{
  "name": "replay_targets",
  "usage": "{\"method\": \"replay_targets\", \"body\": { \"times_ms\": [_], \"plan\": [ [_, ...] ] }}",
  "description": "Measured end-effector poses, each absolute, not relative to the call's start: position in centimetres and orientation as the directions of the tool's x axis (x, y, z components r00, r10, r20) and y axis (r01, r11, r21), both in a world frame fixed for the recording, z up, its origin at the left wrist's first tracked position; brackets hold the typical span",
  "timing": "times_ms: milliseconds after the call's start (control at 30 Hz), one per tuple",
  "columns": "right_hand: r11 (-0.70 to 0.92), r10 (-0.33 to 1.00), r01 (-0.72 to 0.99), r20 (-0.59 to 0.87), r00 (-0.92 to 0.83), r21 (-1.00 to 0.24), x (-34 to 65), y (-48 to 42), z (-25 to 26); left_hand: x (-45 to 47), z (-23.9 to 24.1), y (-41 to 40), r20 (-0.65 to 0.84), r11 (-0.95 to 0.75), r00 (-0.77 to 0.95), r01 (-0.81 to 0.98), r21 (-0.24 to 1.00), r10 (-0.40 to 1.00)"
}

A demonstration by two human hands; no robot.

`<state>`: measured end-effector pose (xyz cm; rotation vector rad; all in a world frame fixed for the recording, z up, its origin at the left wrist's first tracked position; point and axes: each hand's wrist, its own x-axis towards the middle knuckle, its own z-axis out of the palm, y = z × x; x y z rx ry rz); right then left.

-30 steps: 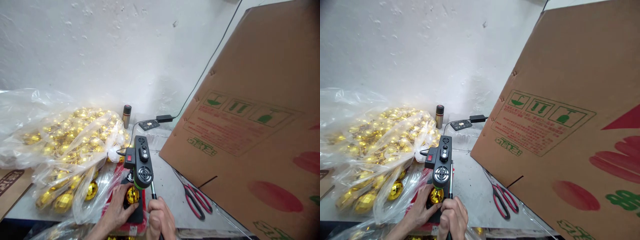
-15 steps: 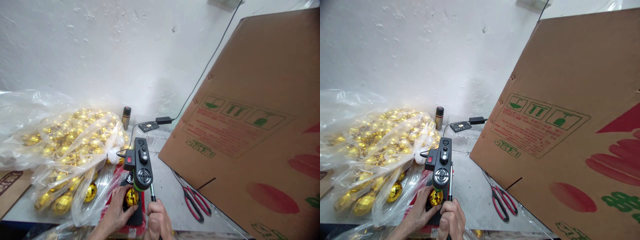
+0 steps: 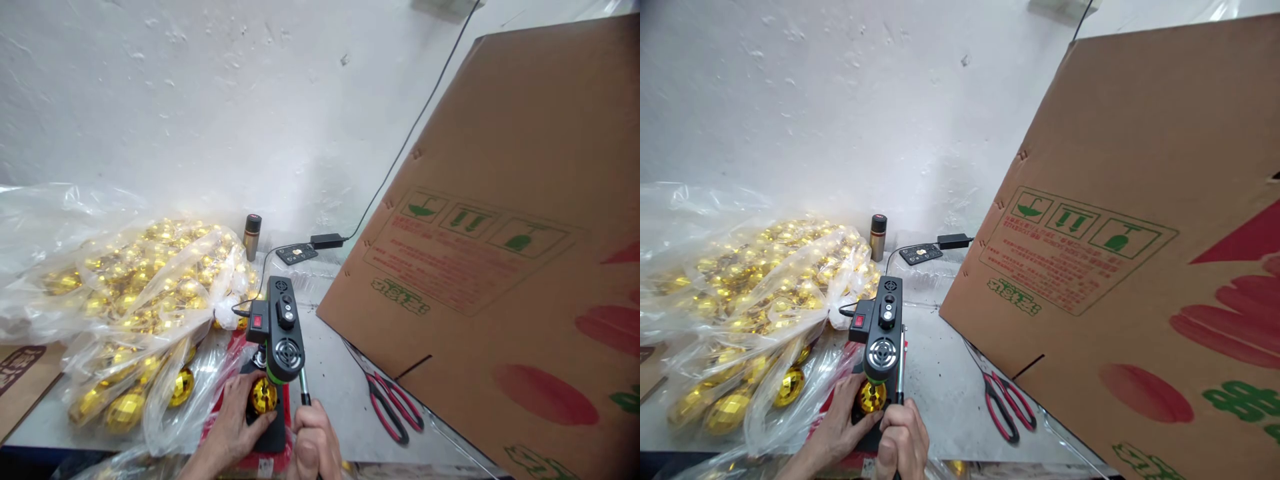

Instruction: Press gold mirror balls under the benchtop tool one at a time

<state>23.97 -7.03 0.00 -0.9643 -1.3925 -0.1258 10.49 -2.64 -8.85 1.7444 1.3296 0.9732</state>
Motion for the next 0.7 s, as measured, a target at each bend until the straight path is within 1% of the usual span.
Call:
{"method": "replay_targets", "body": {
  "times_ms": [400, 500, 600, 700],
  "plan": [
    [0.632, 0.425, 0.608, 0.871, 0.247, -0.481, 24.0, -6.8, -0.8, 10.6, -8.5, -2.7, 0.131, -0.198, 0.179, 0.431, 0.881, 0.975],
    [0.619, 0.445, 0.610, 0.861, 0.247, -0.495, 23.7, -6.9, -2.1, 10.6, -8.6, -2.6, 0.141, -0.202, 0.172, 0.419, 0.885, 0.975],
    [0.573, 0.451, 0.643, 0.851, 0.270, -0.508, 23.1, -7.1, -3.3, 10.6, -8.7, -2.7, 0.142, -0.198, 0.163, 0.408, 0.891, 0.976],
    [0.562, 0.474, 0.624, 0.829, 0.296, -0.544, 22.7, -7.4, -2.7, 10.6, -8.6, -2.8, 0.149, -0.204, 0.163, 0.406, 0.891, 0.975]
  ]
}}
